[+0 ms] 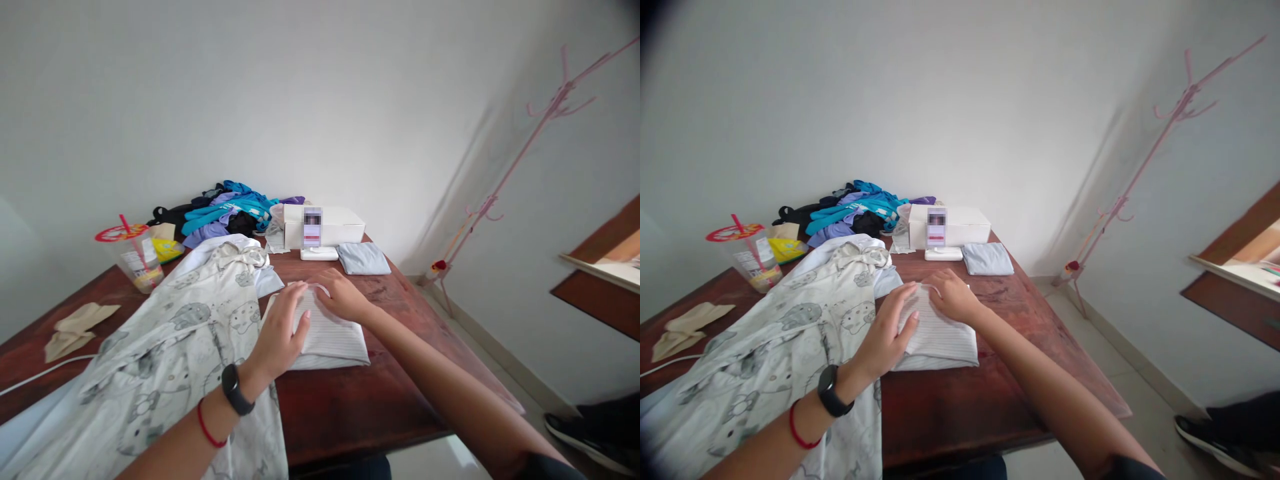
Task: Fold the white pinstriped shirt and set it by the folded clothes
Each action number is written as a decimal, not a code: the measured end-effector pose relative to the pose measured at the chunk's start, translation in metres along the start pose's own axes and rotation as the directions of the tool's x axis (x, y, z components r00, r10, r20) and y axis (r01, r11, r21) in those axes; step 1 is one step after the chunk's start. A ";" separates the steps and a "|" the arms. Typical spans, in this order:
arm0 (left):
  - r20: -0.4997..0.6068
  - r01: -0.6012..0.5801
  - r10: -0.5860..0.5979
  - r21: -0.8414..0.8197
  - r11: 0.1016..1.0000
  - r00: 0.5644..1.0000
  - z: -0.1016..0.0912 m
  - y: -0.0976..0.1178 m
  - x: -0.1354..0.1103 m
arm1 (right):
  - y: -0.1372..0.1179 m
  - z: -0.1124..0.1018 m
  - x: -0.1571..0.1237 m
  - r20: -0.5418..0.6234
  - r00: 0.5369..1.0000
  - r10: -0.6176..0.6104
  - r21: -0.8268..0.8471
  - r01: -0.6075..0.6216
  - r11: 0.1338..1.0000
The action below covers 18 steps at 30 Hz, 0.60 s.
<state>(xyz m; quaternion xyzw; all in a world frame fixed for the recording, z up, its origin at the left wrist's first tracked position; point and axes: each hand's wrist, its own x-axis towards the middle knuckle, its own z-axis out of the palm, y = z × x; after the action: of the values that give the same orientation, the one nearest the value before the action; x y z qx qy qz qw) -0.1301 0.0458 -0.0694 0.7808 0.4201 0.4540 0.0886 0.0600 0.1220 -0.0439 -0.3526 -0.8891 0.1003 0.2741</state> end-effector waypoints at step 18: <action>0.762 -0.066 -0.155 0.251 0.966 0.629 -0.007 -0.017 -0.015 | 0.022 0.024 -0.038 0.338 0.900 0.276 -0.059 -0.273 0.960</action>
<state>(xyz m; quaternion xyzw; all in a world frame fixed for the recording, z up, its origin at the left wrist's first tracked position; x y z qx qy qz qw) -0.1486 0.0437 -0.0836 0.8936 0.4148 0.0136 0.1708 0.0823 0.1127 -0.0875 -0.4528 -0.8650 0.1933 0.0965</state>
